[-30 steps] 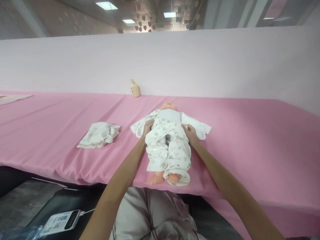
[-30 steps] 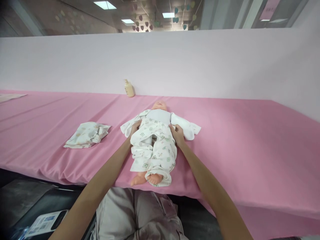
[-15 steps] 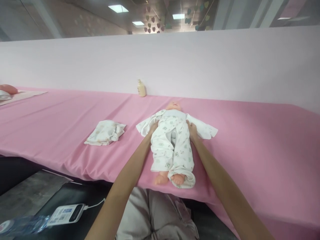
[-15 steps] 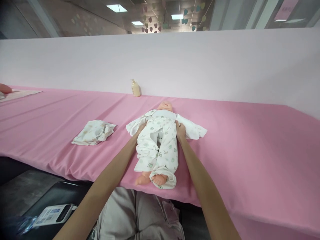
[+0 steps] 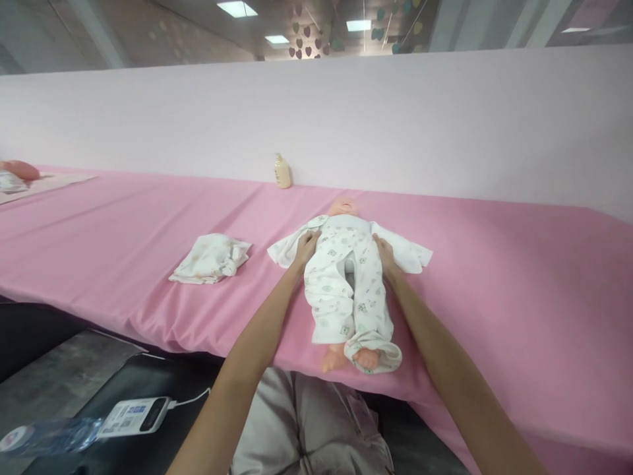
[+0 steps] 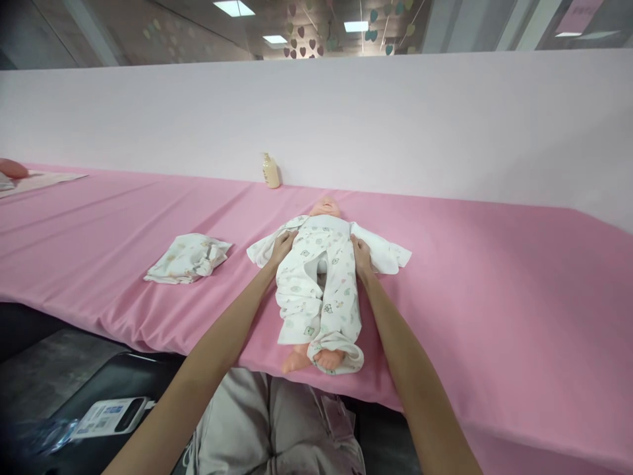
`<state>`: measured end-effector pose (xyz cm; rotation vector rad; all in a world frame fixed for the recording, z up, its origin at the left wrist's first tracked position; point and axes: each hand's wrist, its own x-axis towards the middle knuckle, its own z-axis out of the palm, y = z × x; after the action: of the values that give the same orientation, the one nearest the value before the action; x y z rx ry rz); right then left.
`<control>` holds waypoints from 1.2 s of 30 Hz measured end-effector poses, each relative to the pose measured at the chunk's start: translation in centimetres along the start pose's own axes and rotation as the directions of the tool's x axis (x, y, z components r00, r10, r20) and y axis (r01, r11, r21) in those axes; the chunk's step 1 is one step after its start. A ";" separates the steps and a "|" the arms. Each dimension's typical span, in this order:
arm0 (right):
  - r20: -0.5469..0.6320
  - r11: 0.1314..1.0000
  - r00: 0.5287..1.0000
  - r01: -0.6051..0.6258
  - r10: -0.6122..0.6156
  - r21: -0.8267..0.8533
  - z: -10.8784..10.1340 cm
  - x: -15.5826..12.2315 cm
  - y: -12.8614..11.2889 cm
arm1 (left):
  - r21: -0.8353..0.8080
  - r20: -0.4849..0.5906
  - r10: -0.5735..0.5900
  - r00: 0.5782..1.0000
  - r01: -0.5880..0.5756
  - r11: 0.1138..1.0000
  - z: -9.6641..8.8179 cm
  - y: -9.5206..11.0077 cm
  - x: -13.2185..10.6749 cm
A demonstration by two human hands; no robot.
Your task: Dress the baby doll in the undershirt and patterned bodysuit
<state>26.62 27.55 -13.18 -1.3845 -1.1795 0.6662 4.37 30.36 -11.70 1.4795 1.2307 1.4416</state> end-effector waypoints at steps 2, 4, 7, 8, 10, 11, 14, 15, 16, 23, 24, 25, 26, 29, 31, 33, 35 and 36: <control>-0.072 0.985 0.986 0.141 -0.148 -0.096 -0.4 0.5 -0.1 | 0.273 0.019 0.205 0.979 -0.202 0.940 -0.7 0.5 0.2; -0.092 0.910 0.927 0.332 -0.363 -0.249 -1.1 1.4 -0.3 | 0.503 0.059 0.370 0.927 -0.348 0.791 -1.4 1.0 0.6; 0.060 0.833 0.896 0.433 -0.440 -0.344 -2.0 3.4 -0.8 | 0.589 0.168 0.373 0.913 -0.396 0.705 -2.0 1.1 1.9; 0.118 0.856 0.918 0.396 -0.378 -0.333 -2.1 4.1 -0.9 | 0.566 0.213 0.326 0.921 -0.388 0.727 -2.0 0.9 2.4; 0.176 0.912 0.960 0.265 -0.218 -0.314 -1.9 5.2 -0.9 | 0.531 0.242 0.231 0.942 -0.328 0.781 -1.8 0.4 3.3; 0.165 0.926 0.974 0.201 -0.154 -0.320 -1.6 5.6 -0.9 | 0.534 0.216 0.200 0.956 -0.288 0.795 -1.5 0.1 3.6; 0.005 0.921 0.997 0.076 -0.080 -0.383 0.0 6.0 -0.7 | 0.594 0.025 0.147 0.989 -0.133 0.793 -0.4 -0.4 4.1; -0.053 0.914 0.996 0.047 -0.075 -0.402 0.5 6.0 -0.7 | 0.605 -0.030 0.134 0.991 -0.089 0.792 -0.1 -0.4 4.1; -0.102 0.907 0.992 0.019 -0.068 -0.421 1.0 6.0 -0.8 | 0.606 -0.064 0.122 0.990 -0.058 0.793 0.1 -0.4 4.1; -0.078 0.872 0.997 -0.039 0.001 -0.488 -1.3 6.5 -2.7 | 0.640 -0.092 0.091 0.992 -0.011 0.769 -2.0 2.0 4.6; -0.040 0.847 0.999 -0.036 0.017 -0.530 -2.2 6.5 -3.2 | 0.663 -0.109 0.097 0.989 0.000 0.749 -2.5 2.6 4.8; 0.014 0.812 0.999 -0.031 0.048 -0.583 -3.0 6.6 -3.7 | 0.671 -0.126 0.106 0.986 0.006 0.741 -2.8 3.3 4.9; 0.071 0.766 0.993 -0.025 0.092 -0.643 -3.7 6.5 -4.1 | 0.653 -0.142 0.112 0.984 0.008 0.757 -3.0 4.1 4.9; 0.153 0.605 0.957 -0.028 0.246 -0.796 -5.2 6.4 -4.9 | 0.432 -0.076 0.038 0.996 -0.002 0.902 -2.4 6.6 4.3; 0.131 0.520 0.949 -0.039 0.287 -0.853 -5.5 6.4 -4.9 | 0.223 0.111 -0.041 0.993 0.015 0.975 -1.4 8.1 3.4; 0.112 0.488 0.956 -0.037 0.272 -0.872 -5.6 6.6 -4.5 | 0.108 0.369 -0.101 0.924 0.065 0.992 -0.5 9.3 2.4; 0.110 0.504 0.957 -0.041 0.267 -0.862 -5.7 6.9 -4.0 | 0.100 0.574 -0.146 0.806 0.108 0.989 0.0 9.8 1.5; 0.110 0.513 0.952 -0.055 0.285 -0.857 -5.8 7.1 -3.8 | 0.115 0.637 -0.159 0.754 0.111 0.987 0.1 9.8 1.2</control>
<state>33.20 31.25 -6.72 -2.3352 -1.6954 0.3743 5.80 28.71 -2.03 1.6947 0.9207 0.6796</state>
